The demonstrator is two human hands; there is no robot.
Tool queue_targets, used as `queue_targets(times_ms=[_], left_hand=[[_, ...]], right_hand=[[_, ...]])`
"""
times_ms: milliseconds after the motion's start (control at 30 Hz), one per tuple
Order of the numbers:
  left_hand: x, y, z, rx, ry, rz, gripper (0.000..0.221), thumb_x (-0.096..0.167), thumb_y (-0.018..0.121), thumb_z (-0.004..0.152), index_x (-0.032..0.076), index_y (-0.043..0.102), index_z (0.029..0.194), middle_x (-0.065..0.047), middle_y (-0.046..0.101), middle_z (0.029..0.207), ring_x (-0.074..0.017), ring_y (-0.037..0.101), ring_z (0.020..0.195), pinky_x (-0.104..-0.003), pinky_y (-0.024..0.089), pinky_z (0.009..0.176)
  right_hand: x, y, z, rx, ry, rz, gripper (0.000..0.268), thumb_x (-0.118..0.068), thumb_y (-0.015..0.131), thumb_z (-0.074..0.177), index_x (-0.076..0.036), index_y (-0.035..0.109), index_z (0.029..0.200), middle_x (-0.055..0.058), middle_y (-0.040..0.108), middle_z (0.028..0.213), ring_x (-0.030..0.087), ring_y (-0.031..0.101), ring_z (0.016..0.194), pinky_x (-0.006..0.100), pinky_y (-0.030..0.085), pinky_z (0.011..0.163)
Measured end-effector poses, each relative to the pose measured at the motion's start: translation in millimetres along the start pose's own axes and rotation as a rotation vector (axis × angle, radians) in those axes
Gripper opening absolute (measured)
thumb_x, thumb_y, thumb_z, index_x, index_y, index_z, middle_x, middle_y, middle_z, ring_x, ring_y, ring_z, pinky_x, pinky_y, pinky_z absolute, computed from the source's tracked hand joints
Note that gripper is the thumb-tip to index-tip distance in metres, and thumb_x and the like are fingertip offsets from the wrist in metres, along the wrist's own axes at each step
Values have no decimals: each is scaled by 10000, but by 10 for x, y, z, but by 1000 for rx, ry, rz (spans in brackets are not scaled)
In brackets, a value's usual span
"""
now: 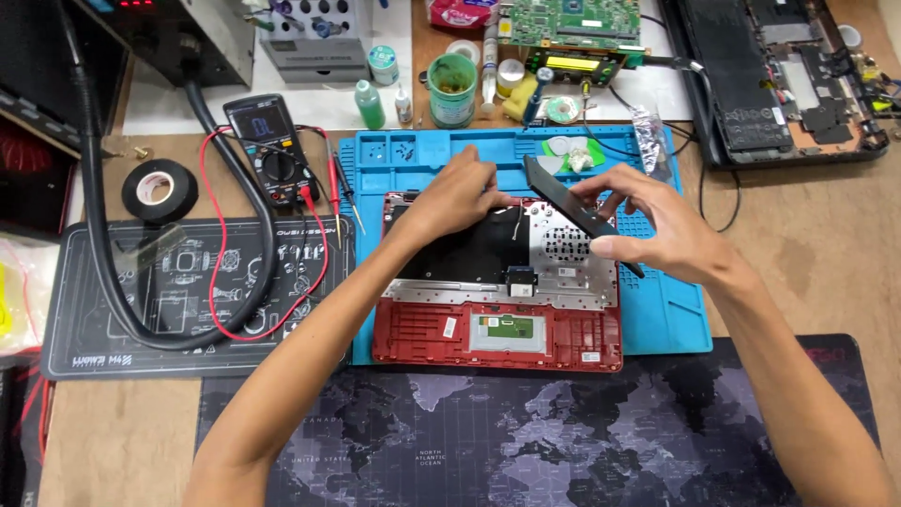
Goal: Testing a motherboard with a multimeter and assembling internal components of a laptop chassis.
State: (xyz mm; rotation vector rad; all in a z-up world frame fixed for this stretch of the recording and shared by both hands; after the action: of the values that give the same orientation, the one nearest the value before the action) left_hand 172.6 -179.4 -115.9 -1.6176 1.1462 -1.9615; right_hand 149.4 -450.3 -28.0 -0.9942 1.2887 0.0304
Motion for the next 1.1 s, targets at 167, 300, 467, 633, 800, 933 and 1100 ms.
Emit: queue_targets(times_ms=[167, 300, 467, 633, 800, 933, 1100], left_hand=[[-24, -89, -234, -38, 71, -32, 265, 314, 697, 961, 57, 635, 939, -156, 539, 913, -448, 604, 1002, -533, 453, 950], [93, -503, -653, -7, 100, -213, 127, 161, 609, 995, 52, 643, 940, -123, 588, 921, -379, 655, 971, -453, 503, 917], [56, -1214, -1487, 153, 87, -297, 133, 156, 624, 1009, 46, 693, 984, -160, 665, 871, -327, 678, 865, -421, 529, 828], [-453, -1545, -2352, 354, -163, 34, 130, 248, 663, 1023, 129, 709, 999, -98, 639, 818, -298, 669, 775, -397, 516, 728], [-848, -1625, -2970, 526, -458, 153, 132, 195, 646, 1052, 109, 600, 1141, -147, 572, 963, -379, 661, 894, -483, 524, 804], [-1012, -1689, -3154, 540, -529, 91, 77, 145, 591, 1081, 89, 644, 1086, -113, 621, 890, -320, 686, 835, -442, 522, 781], [-876, -1751, -3139, 478, -580, -142, 174, 161, 625, 1030, 86, 745, 929, -115, 753, 758, -241, 725, 684, -365, 554, 690]], right_hand=[[-180, 184, 219, -60, -11, 4, 827, -529, 801, 651, -122, 649, 1355, 101, 659, 1202, 246, 616, 983, 367, 396, 875], [-297, 352, 473, -207, -57, 13, 788, -561, 768, 669, -137, 673, 1326, 78, 670, 1158, 225, 631, 971, 340, 409, 858], [-677, 665, 813, -436, -63, 143, 746, -628, 664, 701, -94, 726, 1218, 67, 682, 1087, 203, 615, 929, 322, 412, 862], [-1109, 1016, 1130, -657, -70, 176, 714, -600, 618, 731, -63, 747, 1183, 97, 727, 1051, 202, 629, 901, 317, 441, 825], [-1628, 1414, 1336, -610, -74, -190, 662, -627, 704, 739, -56, 762, 1068, 163, 728, 973, 306, 682, 849, 416, 520, 849], [-1729, 1909, 1450, -412, -357, -665, 840, -756, 744, 647, -60, 730, 1116, 152, 684, 1023, 338, 659, 963, 472, 468, 935], [-1615, 2525, 1667, -42, -690, -929, 1027, -977, 601, 595, -37, 710, 994, 91, 578, 903, 254, 543, 913, 379, 372, 798]])
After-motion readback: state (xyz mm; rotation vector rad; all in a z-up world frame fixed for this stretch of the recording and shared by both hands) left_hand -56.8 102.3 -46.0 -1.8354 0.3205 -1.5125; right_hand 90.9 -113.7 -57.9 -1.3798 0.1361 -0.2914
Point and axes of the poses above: each hand's wrist, its own z-axis towards the middle knuckle, its own y-axis out of the palm, x = y × z, the point moved 2 cm from there along z, towards the middle knuckle
